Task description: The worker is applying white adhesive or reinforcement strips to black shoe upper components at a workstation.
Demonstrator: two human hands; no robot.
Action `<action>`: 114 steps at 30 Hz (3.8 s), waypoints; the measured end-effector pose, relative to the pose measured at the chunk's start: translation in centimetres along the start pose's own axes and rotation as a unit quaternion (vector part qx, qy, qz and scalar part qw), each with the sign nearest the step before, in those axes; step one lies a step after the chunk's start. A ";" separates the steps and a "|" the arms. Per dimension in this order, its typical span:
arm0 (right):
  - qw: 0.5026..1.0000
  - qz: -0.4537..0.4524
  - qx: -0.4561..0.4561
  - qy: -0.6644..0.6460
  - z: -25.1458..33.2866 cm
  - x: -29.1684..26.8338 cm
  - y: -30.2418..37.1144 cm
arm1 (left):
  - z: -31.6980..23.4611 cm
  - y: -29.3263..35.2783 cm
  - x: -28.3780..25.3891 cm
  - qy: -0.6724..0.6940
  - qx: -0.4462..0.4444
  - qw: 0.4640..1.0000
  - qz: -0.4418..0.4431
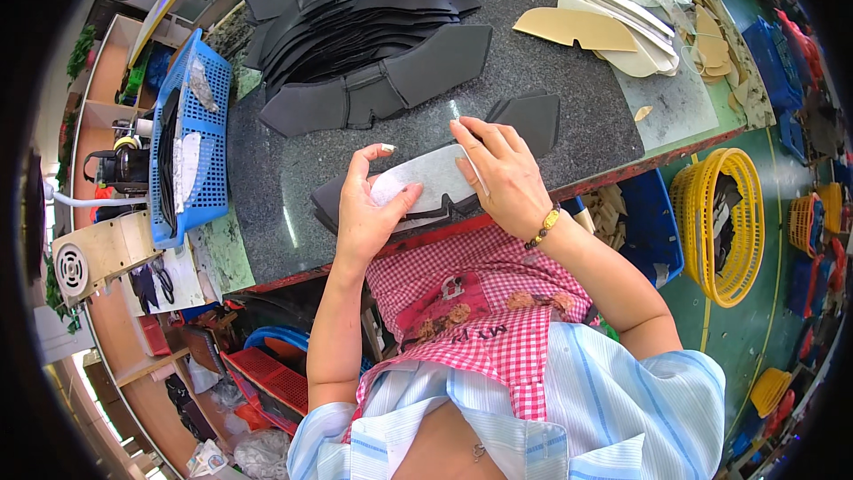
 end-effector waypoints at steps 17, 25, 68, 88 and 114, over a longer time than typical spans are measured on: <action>1.000 -0.010 0.018 0.009 -2.6 -5.8 -3.3 | -6.8 -3.9 -1.8 -0.522 0.324 0.771 -0.167; 0.968 -0.125 -0.069 0.208 -15.2 -8.7 -6.2 | -6.0 -5.2 -2.8 -0.331 0.326 0.883 -0.073; 0.923 -0.030 0.101 -0.371 3.6 -4.1 -0.7 | -6.2 3.1 3.6 0.165 0.155 0.969 -0.099; 0.427 0.038 0.296 -0.854 0.0 -2.7 7.1 | -4.0 4.7 2.4 0.398 0.006 0.917 -0.024; 0.991 -0.099 0.070 -0.062 0.3 -2.4 1.3 | -3.5 -3.8 -0.6 -0.045 -0.024 0.991 0.126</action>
Point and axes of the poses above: each hand's wrist, its own y-axis away from the middle knuckle, its own x-axis out of the palm, z = x × y, the point moved 5 cm from there along -y, towards the middle knuckle, and after that the axes turned 6 degrees about -y, right-handed, at the moved point
